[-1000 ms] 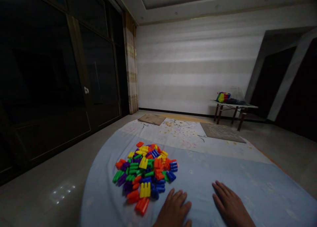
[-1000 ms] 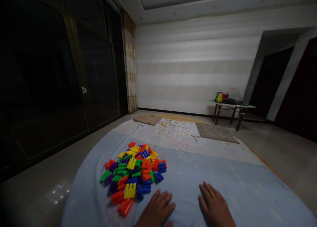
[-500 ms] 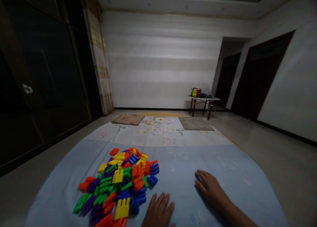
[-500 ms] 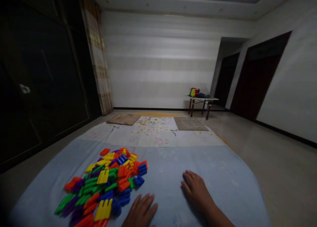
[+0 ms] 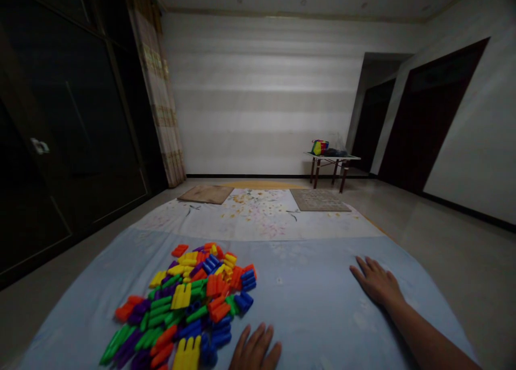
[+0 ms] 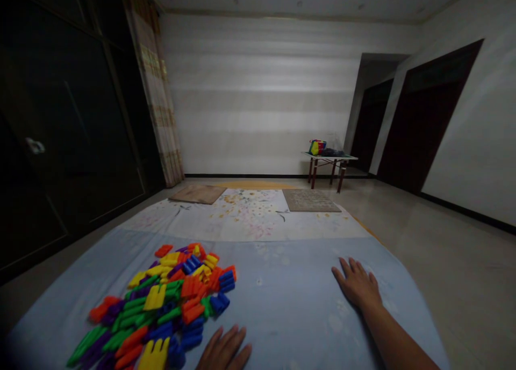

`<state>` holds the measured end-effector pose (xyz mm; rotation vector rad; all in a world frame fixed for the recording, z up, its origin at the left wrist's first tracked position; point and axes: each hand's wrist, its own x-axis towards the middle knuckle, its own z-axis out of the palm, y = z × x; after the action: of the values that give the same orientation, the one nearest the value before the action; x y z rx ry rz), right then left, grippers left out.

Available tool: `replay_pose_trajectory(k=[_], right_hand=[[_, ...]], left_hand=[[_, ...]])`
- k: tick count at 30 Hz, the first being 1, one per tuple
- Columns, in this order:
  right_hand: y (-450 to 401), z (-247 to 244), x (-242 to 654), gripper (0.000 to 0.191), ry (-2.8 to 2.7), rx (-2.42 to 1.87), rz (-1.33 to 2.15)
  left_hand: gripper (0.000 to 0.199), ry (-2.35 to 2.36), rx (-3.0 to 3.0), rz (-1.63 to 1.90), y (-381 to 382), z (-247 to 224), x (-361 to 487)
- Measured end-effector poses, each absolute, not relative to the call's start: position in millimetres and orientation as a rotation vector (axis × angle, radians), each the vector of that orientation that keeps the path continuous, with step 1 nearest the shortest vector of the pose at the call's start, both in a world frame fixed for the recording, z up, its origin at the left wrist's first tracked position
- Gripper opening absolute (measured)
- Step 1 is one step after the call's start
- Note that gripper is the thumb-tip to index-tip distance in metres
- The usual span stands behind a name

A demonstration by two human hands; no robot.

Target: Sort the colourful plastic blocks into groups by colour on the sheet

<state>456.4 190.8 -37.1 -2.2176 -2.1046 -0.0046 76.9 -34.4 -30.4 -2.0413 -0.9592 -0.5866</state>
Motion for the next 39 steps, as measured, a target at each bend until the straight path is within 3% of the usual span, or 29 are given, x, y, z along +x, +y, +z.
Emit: replay_pose_trajectory(k=[10, 16, 28, 33, 36, 39], right_hand=[[197.7, -36.5, 460.6, 0.065, -2.086, -2.255, -0.056], [166.6, -32.5, 398.9, 0.060, -2.199, -2.002, -0.129], [142.9, -24.0, 368.8, 0.055, -2.233, -1.862, -0.009], [114.7, -8.3, 324.0, 0.051, -2.131, -1.530, 0.216], [90.5, -10.1, 301.8, 0.046, -2.068, -1.298, 0.315], [74.4, -16.5, 292.5, 0.038, -2.039, -1.161, 0.340]], left_hand=[[0.029, -1.123, -2.055, -0.623, -34.4, -48.8, 97.1], [0.050, -1.267, -2.265, -0.550, -41.3, -49.7, 100.1], [0.048, -1.517, -2.485, -0.566, -60.6, -29.2, 101.0], [0.045, -1.535, -2.661, -0.595, -55.3, -3.4, 97.8], [0.039, -1.572, -2.739, -0.893, -58.9, 30.2, 108.8], [0.036, -1.745, -2.501, -1.521, -74.7, 55.9, 128.4]])
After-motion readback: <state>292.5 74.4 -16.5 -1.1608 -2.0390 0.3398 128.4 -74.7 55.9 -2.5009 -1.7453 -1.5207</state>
